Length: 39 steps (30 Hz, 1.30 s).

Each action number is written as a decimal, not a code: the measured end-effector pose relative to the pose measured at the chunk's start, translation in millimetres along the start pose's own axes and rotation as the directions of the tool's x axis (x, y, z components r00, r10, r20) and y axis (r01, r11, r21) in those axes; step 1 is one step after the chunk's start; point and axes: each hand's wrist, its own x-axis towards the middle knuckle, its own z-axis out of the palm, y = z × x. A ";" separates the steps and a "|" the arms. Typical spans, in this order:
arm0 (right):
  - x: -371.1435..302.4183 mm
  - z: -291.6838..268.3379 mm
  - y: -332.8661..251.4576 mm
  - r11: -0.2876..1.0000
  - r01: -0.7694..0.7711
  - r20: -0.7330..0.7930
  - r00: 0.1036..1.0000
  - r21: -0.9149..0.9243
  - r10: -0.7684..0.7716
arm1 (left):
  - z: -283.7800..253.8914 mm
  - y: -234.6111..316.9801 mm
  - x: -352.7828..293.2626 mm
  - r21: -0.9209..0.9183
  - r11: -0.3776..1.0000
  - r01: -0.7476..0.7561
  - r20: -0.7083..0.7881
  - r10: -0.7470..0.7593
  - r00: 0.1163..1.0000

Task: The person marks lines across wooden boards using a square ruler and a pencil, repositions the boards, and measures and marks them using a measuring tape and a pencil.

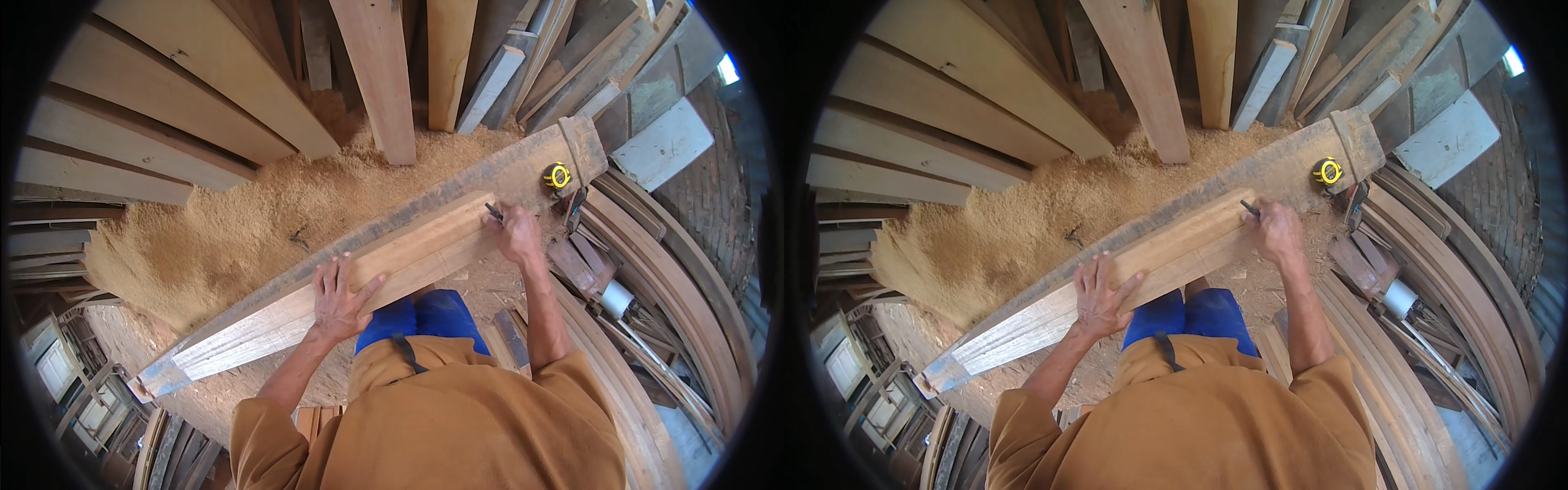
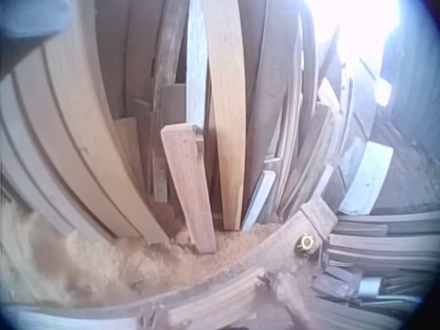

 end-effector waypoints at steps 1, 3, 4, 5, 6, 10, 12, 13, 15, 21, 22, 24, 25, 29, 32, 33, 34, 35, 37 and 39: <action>-0.8 2.4 -1.0 1.000 0.000 0.002 1.000 0.001 0.000 | 0.2 0.5 -0.1 0.001 1.000 0.001 0.001 -0.001 1.000; -4.6 7.1 -3.1 0.996 0.058 0.005 0.998 -0.066 -0.057 | -0.2 1.5 0.2 0.013 1.000 -0.005 -0.010 0.005 1.000; -5.2 7.5 -3.2 0.996 0.057 0.006 0.998 -0.065 -0.057 | 0.8 1.8 0.2 0.014 1.000 -0.006 -0.008 0.006 1.000; -4.9 7.8 -3.5 0.997 0.057 0.027 0.998 -0.060 -0.055 | 1.8 1.3 0.7 0.003 1.000 -0.009 -0.011 0.009 1.000; -4.7 8.1 -4.1 0.997 0.057 0.049 0.997 -0.055 -0.054 | 2.2 0.8 1.1 -0.008 1.000 -0.012 -0.015 0.012 1.000; -6.1 10.3 -5.0 0.992 0.060 0.055 0.997 -0.107 -0.054 | 1.3 0.9 0.7 -0.004 1.000 -0.012 -0.001 0.012 1.000; -7.0 11.5 -4.5 0.992 0.066 0.037 0.997 -0.104 -0.062 | 1.9 0.6 0.7 -0.001 1.000 -0.012 -0.009 0.012 1.000; -8.0 12.2 -5.6 0.993 0.064 0.038 0.997 -0.103 -0.061 | 2.2 0.5 0.5 -0.001 1.000 -0.013 -0.006 0.013 1.000; -10.3 13.8 -10.3 0.987 0.133 0.000 0.991 -0.092 -0.134 | 2.9 0.5 0.2 0.000 1.000 -0.015 -0.012 0.015 1.000; -14.0 15.0 -18.5 0.989 0.113 0.046 0.993 -0.095 -0.109 | 2.9 0.8 0.6 0.010 1.000 -0.013 0.015 0.013 1.000; -14.3 13.1 -20.6 0.989 0.113 0.046 0.993 -0.096 -0.109 | 3.0 0.9 1.1 0.009 1.000 -0.013 0.015 0.012 1.000; -14.3 11.1 -25.4 0.994 0.073 0.097 0.993 -0.085 -0.065 | 3.7 -0.6 0.3 0.012 1.000 -0.019 -0.002 0.019 1.000; -13.9 12.8 -24.7 0.994 0.073 0.101 0.993 -0.083 -0.064 | 5.1 -1.4 -1.0 0.012 1.000 -0.017 0.003 0.017 1.000; -13.7 15.7 -20.4 0.995 0.065 0.115 0.992 -0.077 -0.056 | 4.9 -1.0 -1.1 0.005 1.000 -0.012 0.006 0.012 1.000; -13.7 15.5 -18.8 0.996 0.064 0.111 0.992 -0.054 -0.058 | 5.9 -0.6 -0.8 0.013 1.000 -0.016 0.009 0.015 1.000; -13.1 15.0 -18.7 0.997 0.070 0.108 0.992 -0.043 -0.065 | 6.7 -1.1 -0.6 0.015 1.000 -0.015 0.002 0.015 1.000; -10.2 12.9 -16.8 0.997 0.069 0.109 0.992 -0.040 -0.064 | 7.0 -1.7 -0.7 0.017 1.000 -0.016 0.005 0.016 1.000; -4.3 8.4 -12.7 0.995 0.101 0.144 0.985 -0.007 -0.099 | 6.8 -1.9 -0.9 0.008 1.000 -0.015 0.005 0.015 1.000; 12.8 1.6 1.3 0.991 0.133 0.179 0.974 0.031 -0.136 | 6.1 -1.9 -2.6 0.002 1.000 -0.012 0.006 0.012 1.000; 41.4 1.2 20.9 0.996 0.086 -0.076 0.993 -0.001 -0.086 | 7.7 -1.3 -2.9 0.011 1.000 -0.005 0.012 0.005 1.000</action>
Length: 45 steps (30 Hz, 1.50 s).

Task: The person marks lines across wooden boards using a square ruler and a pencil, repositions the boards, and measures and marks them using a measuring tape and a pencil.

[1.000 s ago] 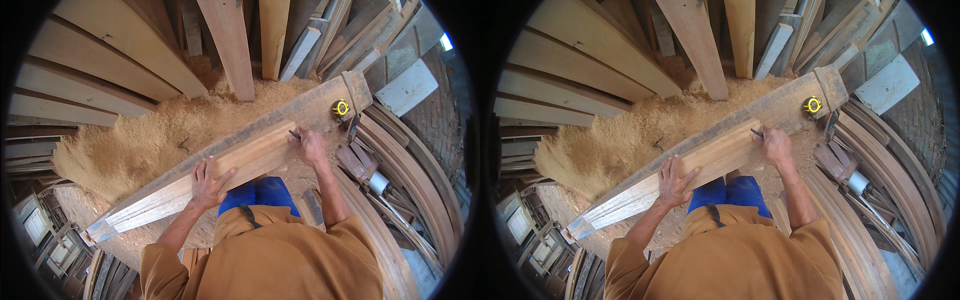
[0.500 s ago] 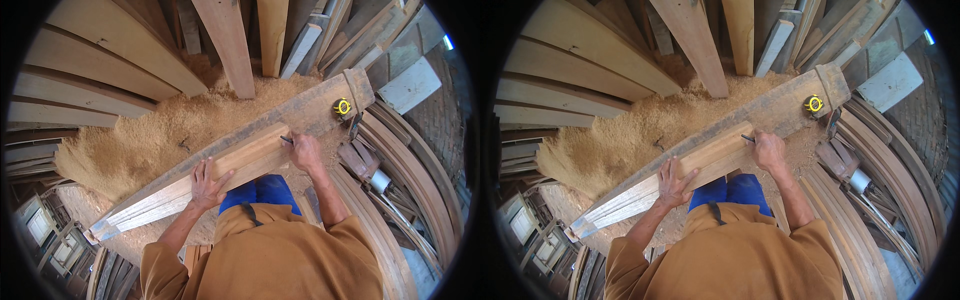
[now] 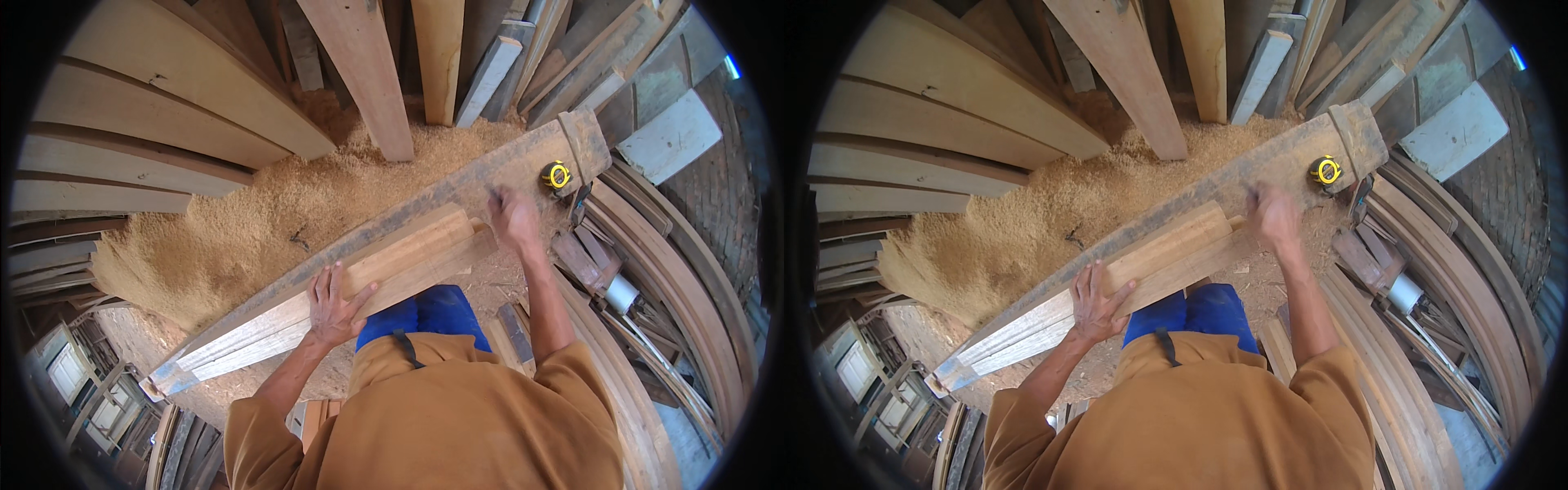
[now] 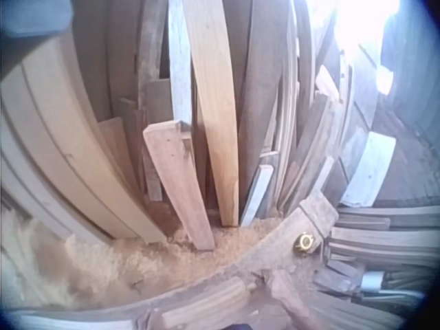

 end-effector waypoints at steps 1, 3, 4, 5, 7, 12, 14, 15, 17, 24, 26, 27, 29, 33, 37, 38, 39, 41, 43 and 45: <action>15.6 2.0 4.7 1.000 -0.015 -0.139 0.990 -0.012 0.014 | 0.2 -0.2 0.9 -0.001 1.000 0.001 -0.001 -0.001 1.000; 41.9 10.2 16.1 0.999 -0.039 -0.277 0.960 -0.027 0.030 | 1.4 -1.1 3.0 -0.025 1.000 -0.016 -0.014 0.015 1.000; 53.3 16.8 24.4 0.991 0.069 -0.312 0.950 0.114 -0.030 | 1.3 -1.9 5.1 -0.030 0.999 -0.020 -0.017 0.020 1.000; 58.2 18.9 21.3 0.950 0.187 -0.346 0.934 0.251 -0.092 | 0.4 -2.5 4.3 -0.019 1.000 -0.014 -0.004 0.014 1.000; 58.7 31.9 9.9 0.865 0.123 -0.212 0.977 0.486 -0.020 | -1.4 -1.7 3.4 -0.013 1.000 -0.002 0.005 0.003 1.000; 56.6 48.7 -6.9 0.725 -0.039 -0.029 0.996 0.687 0.081 | -6.5 -1.3 1.7 -0.033 0.999 0.026 0.100 -0.022 0.995; 60.7 58.9 -6.1 0.588 -0.191 0.014 0.956 0.786 0.292 | -5.4 -1.3 1.6 -0.015 1.000 0.011 0.054 -0.010 0.999; 60.4 69.9 -6.6 0.591 -0.192 0.011 0.955 0.784 0.295 | -4.5 -1.3 4.0 0.004 1.000 -0.017 0.007 0.017 1.000; 59.8 91.5 -22.5 0.555 -0.355 0.157 0.915 0.752 0.372 | -3.1 -1.2 3.4 -0.005 1.000 -0.021 -0.003 0.021 1.000; 57.0 74.1 -20.5 0.315 -0.359 0.105 0.789 0.879 0.606 | -3.9 -1.2 2.1 -0.018 1.000 -0.015 0.006 0.015 1.000; 55.2 92.6 -26.1 0.492 -0.236 0.016 0.912 0.838 0.409 | -3.2 -3.1 2.0 -0.016 1.000 -0.023 -0.004 0.023 1.000; 57.4 93.5 -22.6 0.411 -0.245 0.077 0.920 0.878 0.384 | -3.0 -3.6 1.2 -0.011 1.000 -0.025 -0.014 0.025 1.000; 59.5 91.9 -20.1 0.397 -0.279 0.105 0.907 0.874 0.407 | -3.8 -3.1 -1.9 -0.004 1.000 0.000 0.026 0.000 1.000; 51.9 91.7 -17.3 0.727 -0.254 0.009 0.946 0.638 0.323 | -6.9 -4.4 0.3 -0.005 1.000 0.015 0.091 -0.014 0.996; 46.4 76.3 -28.0 0.816 -0.162 0.051 0.986 0.556 0.161 | -6.4 -3.9 6.4 -0.036 0.999 -0.012 0.004 0.012 1.000; 53.6 76.7 -17.3 0.836 -0.157 0.067 0.987 0.525 0.144 | -7.2 -3.8 5.1 -0.018 1.000 0.017 0.009 -0.017 1.000; 54.2 79.4 -18.5 0.834 -0.148 0.080 0.989 0.532 0.124 | -7.0 -3.2 3.5 -0.045 0.999 0.013 0.028 -0.011 1.000; 54.2 81.7 -19.6 0.877 -0.080 0.003 0.996 0.474 0.089 | -9.2 -3.9 -0.4 -0.072 0.997 0.021 0.039 -0.018 0.999; 55.1 86.9 -16.7 0.901 0.014 -0.046 0.999 0.434 0.006 | -12.0 -2.2 -1.7 -0.064 0.998 0.026 0.044 -0.023 0.999; 55.6 89.8 -18.3 0.914 0.110 -0.097 0.992 0.391 -0.078 | -15.4 -3.3 -2.6 -0.068 0.997 0.029 0.049 -0.026 0.998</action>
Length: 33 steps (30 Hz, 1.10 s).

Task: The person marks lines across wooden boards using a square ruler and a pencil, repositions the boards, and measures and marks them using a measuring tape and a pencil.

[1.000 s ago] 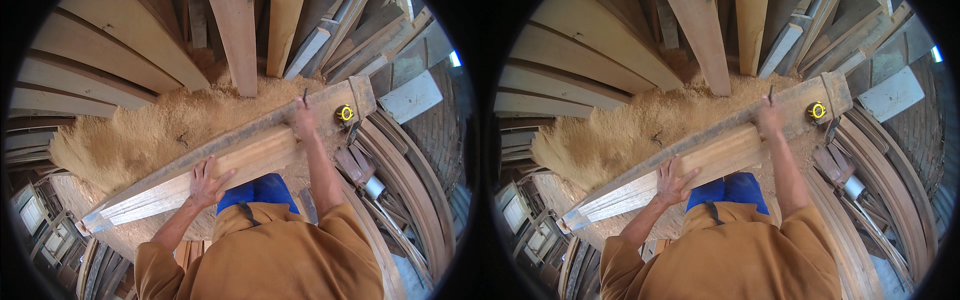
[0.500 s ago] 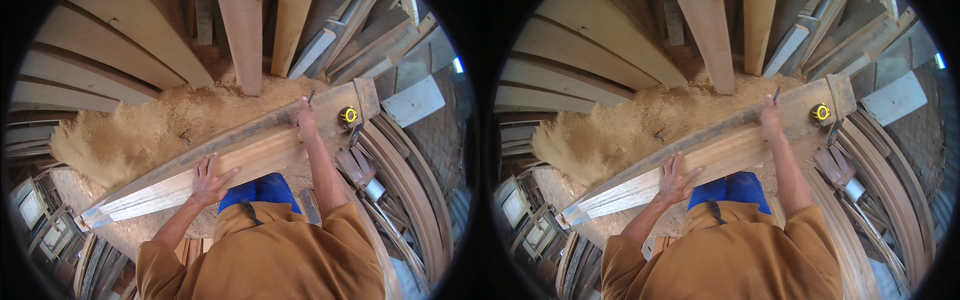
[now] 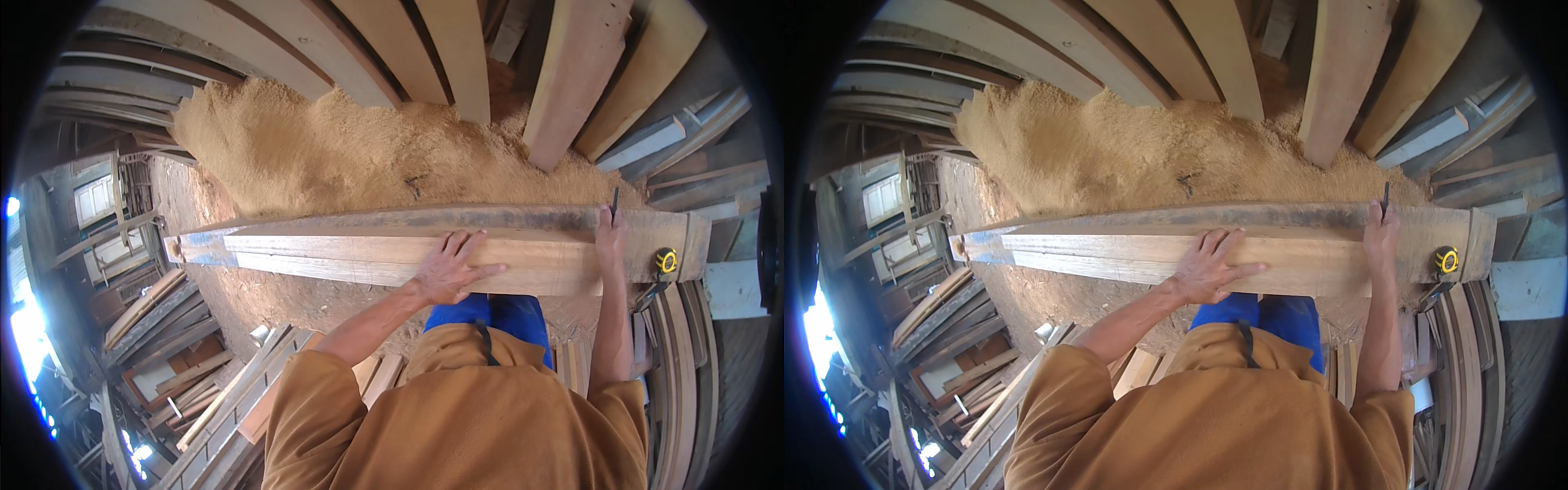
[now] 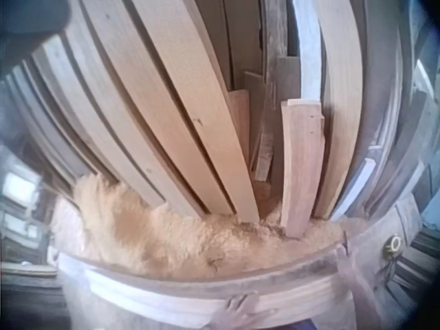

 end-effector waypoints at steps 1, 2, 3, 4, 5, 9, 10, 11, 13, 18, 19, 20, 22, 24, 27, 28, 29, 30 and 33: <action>-0.8 0.2 0.4 0.999 -0.050 0.019 0.999 0.006 0.050 | -0.6 -0.4 -0.5 -0.004 1.000 -0.006 0.015 0.007 1.000; -1.0 0.3 -0.3 0.995 -0.101 0.035 0.994 0.008 0.101 | 0.4 -1.2 -0.7 -0.005 1.000 0.000 0.005 0.000 1.000; 0.1 -0.7 -0.3 0.996 -0.092 0.037 0.995 0.004 0.092 | 1.7 -1.3 -0.5 -0.017 1.000 -0.010 -0.001 0.010 1.000; 1.6 -2.1 -0.1 0.996 -0.089 0.043 0.995 0.011 0.089 | 2.7 -2.9 -1.2 -0.029 0.999 -0.021 -0.008 0.021 1.000; 1.3 -10.0 1.0 0.996 -0.092 0.040 0.995 0.005 0.091 | 2.3 -1.4 1.6 -0.043 0.999 -0.029 -0.021 0.029 0.999; 9.8 -10.1 36.9 0.894 -0.374 0.069 0.927 0.247 0.369 | 7.1 2.6 3.3 -0.097 0.995 0.019 0.005 -0.019 1.000; 14.2 -10.6 67.6 0.851 -0.341 0.073 0.937 0.399 0.341 | 9.1 1.2 3.3 -0.089 0.995 0.043 -0.038 -0.046 0.998; 18.0 -4.8 73.5 0.821 -0.326 0.091 0.942 0.469 0.322 | 7.6 1.9 -0.2 -0.085 0.994 0.063 -0.027 -0.066 0.997; 18.6 -3.3 57.4 0.724 -0.438 0.208 0.897 0.533 0.390 | -1.1 -3.0 -12.8 -0.042 0.993 0.109 -0.005 -0.110 0.994; 13.3 -28.4 31.1 0.568 -0.459 0.037 0.798 0.683 0.601 | -4.1 -38.8 -49.2 0.016 0.990 0.140 0.028 -0.141 0.990; 13.0 -31.0 37.7 0.570 -0.418 -0.026 0.790 0.708 0.612 | -1.5 -42.2 -50.8 0.002 0.993 0.120 0.066 -0.120 0.991; 11.4 -24.7 41.9 0.568 -0.414 -0.035 0.786 0.712 0.617 | -1.8 -42.3 -49.3 0.003 0.994 0.108 0.068 -0.108 0.992; 6.1 -6.3 41.8 0.821 -0.384 0.064 0.916 0.422 0.396 | -1.6 -40.2 -44.8 -0.007 0.995 0.095 0.065 -0.095 0.993; 6.5 -5.9 19.7 0.733 -0.410 0.049 0.886 0.543 0.460 | 0.7 -39.8 -48.3 0.008 0.993 0.117 0.060 -0.117 0.991; 13.9 -13.4 5.0 0.662 -0.394 -0.065 0.829 0.638 0.556 | 0.7 -38.9 -49.4 0.021 0.991 0.131 0.047 -0.132 0.990; 16.4 -15.3 3.8 0.693 -0.372 -0.163 0.802 0.617 0.575 | 0.5 -38.7 -49.2 0.021 0.991 0.134 0.039 -0.135 0.990; 15.3 -11.3 8.1 0.691 -0.372 -0.167 0.798 0.619 0.579 | 0.1 -38.8 -48.6 0.022 0.992 0.127 0.042 -0.128 0.991; 13.0 -2.8 13.2 0.727 -0.383 -0.108 0.842 0.569 0.529 | -0.7 -38.4 -48.2 0.021 0.992 0.127 0.029 -0.128 0.991; 9.5 4.4 13.3 0.758 -0.385 -0.031 0.882 0.527 0.470 | 1.0 -39.9 -50.2 0.016 0.991 0.132 -0.001 -0.132 0.991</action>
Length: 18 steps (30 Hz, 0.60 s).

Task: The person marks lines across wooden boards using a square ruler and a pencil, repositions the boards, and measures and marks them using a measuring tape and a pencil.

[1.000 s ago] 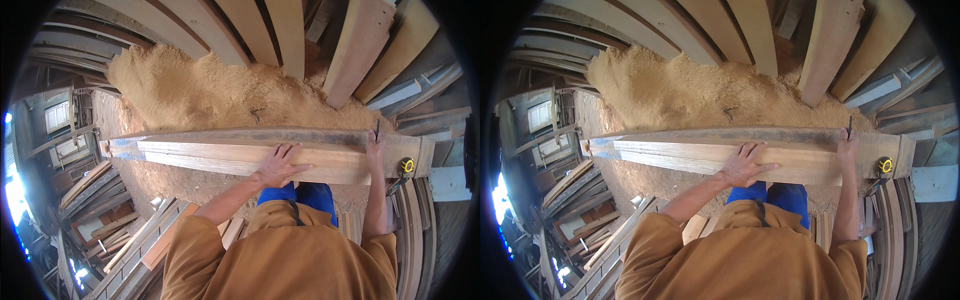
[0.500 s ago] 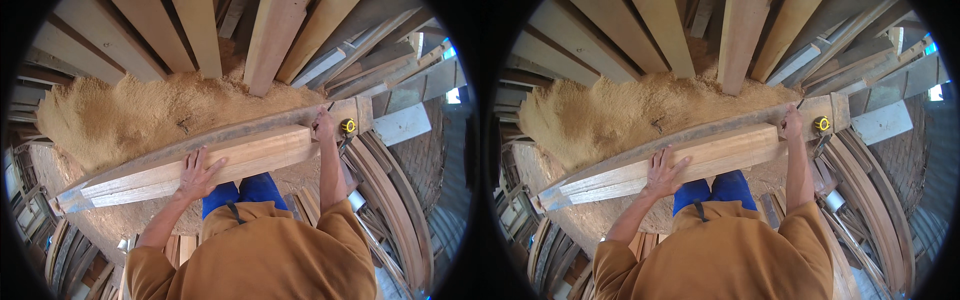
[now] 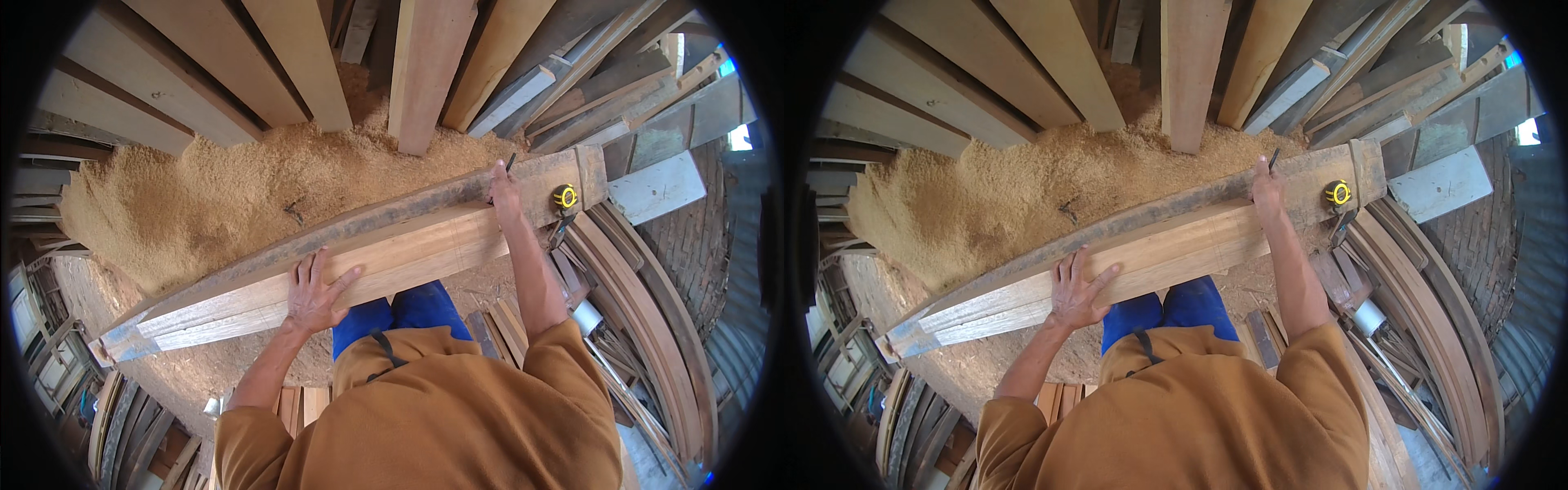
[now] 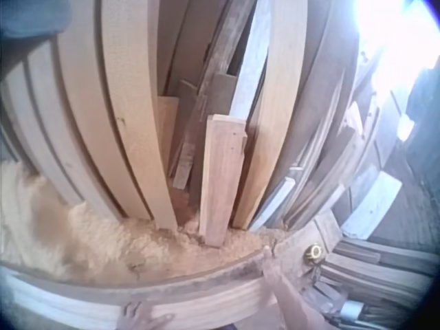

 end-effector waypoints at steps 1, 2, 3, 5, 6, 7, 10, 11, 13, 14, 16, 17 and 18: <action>-1.4 0.6 -1.9 1.000 0.003 0.011 1.000 0.012 -0.003 | 1.2 -0.4 -0.8 -0.004 1.000 -0.001 -0.019 0.001 1.000; 0.8 -2.5 -6.2 1.000 0.001 0.013 1.000 0.011 -0.001 | 1.5 -0.9 -1.4 -0.004 1.000 0.001 -0.017 -0.001 1.000; 4.8 -8.1 -13.0 0.999 -0.020 -0.016 1.000 0.040 0.021 | 1.7 -1.5 -1.6 -0.015 1.000 -0.006 -0.027 0.005 1.000; 5.7 -10.8 -15.5 0.997 -0.041 -0.047 0.998 0.068 0.045 | 1.0 -1.2 -1.6 -0.026 1.000 -0.016 -0.036 0.015 0.999; 4.4 -10.0 -13.5 0.999 -0.030 -0.023 0.999 0.029 0.031 | -0.4 -0.4 -1.2 -0.025 1.000 -0.020 -0.045 0.018 0.999; 2.7 -8.5 -11.1 1.000 -0.018 0.002 1.000 -0.009 0.018 | -1.0 0.1 -0.8 -0.023 0.999 -0.023 -0.053 0.022 0.998; 0.6 -6.3 -7.1 0.992 0.030 0.082 0.996 -0.123 -0.020 | 0.8 -0.6 0.7 -0.016 0.999 -0.031 -0.065 0.030 0.997; 0.5 -4.9 -10.4 0.992 0.029 0.085 0.996 -0.122 -0.019 | 1.3 -0.7 0.0 -0.015 0.999 -0.028 -0.064 0.027 0.998; 2.8 -2.3 -19.2 0.998 0.046 -0.007 0.999 0.052 -0.046 | 2.0 -1.0 -1.6 -0.015 1.000 -0.028 -0.075 0.026 0.997; 6.6 -6.2 -16.7 0.997 0.048 -0.011 0.999 0.053 -0.047 | 1.8 -0.7 -0.6 -0.015 0.999 -0.032 -0.076 0.031 0.997; 16.1 -16.6 -6.7 0.968 0.083 -0.113 0.987 -0.239 -0.112 | 0.2 -0.1 2.4 -0.027 0.999 -0.041 -0.083 0.039 0.996; 9.1 -7.3 -8.2 0.968 0.080 -0.110 0.988 -0.239 -0.109 | 0.7 -0.5 1.3 -0.027 0.999 -0.037 -0.080 0.035 0.996; -6.8 10.2 -15.9 0.958 0.106 -0.079 0.988 -0.266 -0.132 | 1.3 -0.1 -1.3 -0.017 1.000 -0.027 -0.081 0.025 0.996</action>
